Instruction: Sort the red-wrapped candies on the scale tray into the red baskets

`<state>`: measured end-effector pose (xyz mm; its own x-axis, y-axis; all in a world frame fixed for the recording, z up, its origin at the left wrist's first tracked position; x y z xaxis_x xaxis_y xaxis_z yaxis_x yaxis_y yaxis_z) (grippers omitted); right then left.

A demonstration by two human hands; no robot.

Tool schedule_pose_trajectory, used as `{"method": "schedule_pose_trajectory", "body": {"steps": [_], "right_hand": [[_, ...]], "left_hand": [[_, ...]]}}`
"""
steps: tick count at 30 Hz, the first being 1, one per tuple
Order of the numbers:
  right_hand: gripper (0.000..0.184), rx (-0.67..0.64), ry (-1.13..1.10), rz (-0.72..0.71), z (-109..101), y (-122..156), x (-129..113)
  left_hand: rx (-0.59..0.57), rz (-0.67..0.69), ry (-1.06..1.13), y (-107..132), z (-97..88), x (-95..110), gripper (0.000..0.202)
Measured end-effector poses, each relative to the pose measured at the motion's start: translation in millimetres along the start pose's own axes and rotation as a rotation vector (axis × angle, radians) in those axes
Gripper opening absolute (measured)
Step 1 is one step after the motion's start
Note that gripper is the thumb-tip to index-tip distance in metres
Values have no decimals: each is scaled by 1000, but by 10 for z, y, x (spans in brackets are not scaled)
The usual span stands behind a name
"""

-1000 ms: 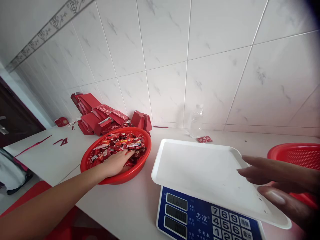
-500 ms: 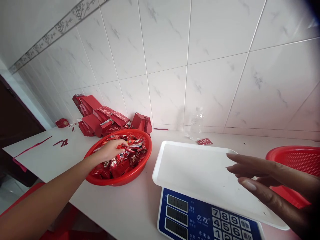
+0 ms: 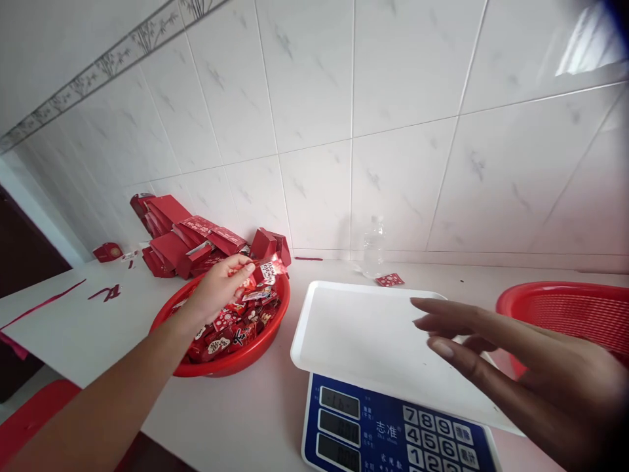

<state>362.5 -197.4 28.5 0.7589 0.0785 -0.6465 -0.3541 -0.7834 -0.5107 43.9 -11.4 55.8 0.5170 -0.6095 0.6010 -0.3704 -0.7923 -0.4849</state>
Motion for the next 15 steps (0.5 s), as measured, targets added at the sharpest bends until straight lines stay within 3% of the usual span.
{"method": "schedule_pose_trajectory", "body": {"steps": [4, 6, 8, 11, 15], "right_hand": [[47, -176, -149, -35, 198, -24, -173], [57, -275, -236, -21, 304, -42, -229], [49, -347, -327, 24, 370, -77, -246], [32, -347, -439, 152, 377, -170, -197], [29, -211, -437, 256, 308, -309, -91]], "left_hand": [[-90, -55, 536, 175, 604, 462, 41], [-172, 0, 664, 237, 891, 663, 41], [-247, 65, 722, 260, 1119, 805, 38], [-285, 102, 844, 227, 1335, 919, 37], [-267, 116, 904, 147, 1469, 980, 37]]}}
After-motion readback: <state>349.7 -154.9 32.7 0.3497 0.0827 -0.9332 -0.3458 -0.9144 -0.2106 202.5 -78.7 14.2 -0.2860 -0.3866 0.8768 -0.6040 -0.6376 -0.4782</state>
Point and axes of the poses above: each hand's wrist, its own y-axis away from the middle knuckle, its own z-axis out of the palm, x = y × z, the point moved 3 cm from there along -y, towards the middle knuckle, and after that the axes turned 14 degrees about z, right-handed, at the moved point
